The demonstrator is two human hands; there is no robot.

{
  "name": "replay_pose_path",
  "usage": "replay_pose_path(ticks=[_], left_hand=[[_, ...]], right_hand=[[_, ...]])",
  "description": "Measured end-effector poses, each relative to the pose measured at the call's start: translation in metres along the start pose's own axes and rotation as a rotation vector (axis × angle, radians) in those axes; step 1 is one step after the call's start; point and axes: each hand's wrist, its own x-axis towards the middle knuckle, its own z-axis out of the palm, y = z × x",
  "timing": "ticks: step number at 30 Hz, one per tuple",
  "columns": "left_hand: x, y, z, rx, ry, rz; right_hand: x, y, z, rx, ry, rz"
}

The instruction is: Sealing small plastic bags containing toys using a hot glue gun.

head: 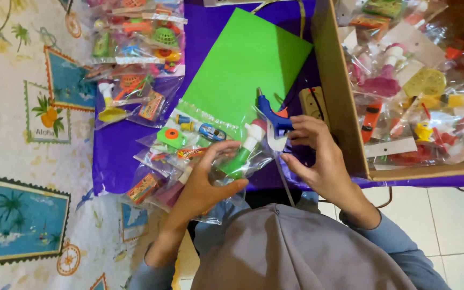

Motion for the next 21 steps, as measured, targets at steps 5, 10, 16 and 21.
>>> replay_pose_path(ticks=[5, 10, 16, 21], left_hand=[[-0.024, -0.002, -0.008, 0.060, -0.002, -0.028], [-0.038, -0.021, -0.018, 0.135, 0.026, 0.006], [-0.051, -0.041, -0.034, 0.196, -0.013, 0.146], [-0.060, -0.061, -0.046, 0.224, 0.122, 0.095]], right_hand=[[-0.008, 0.027, 0.029, 0.048, -0.144, 0.158], [-0.012, 0.046, 0.051, 0.028, -0.176, 0.217], [-0.024, 0.092, 0.062, 0.149, -0.185, 0.447], [-0.005, 0.072, 0.063, 0.617, -0.128, 0.621]])
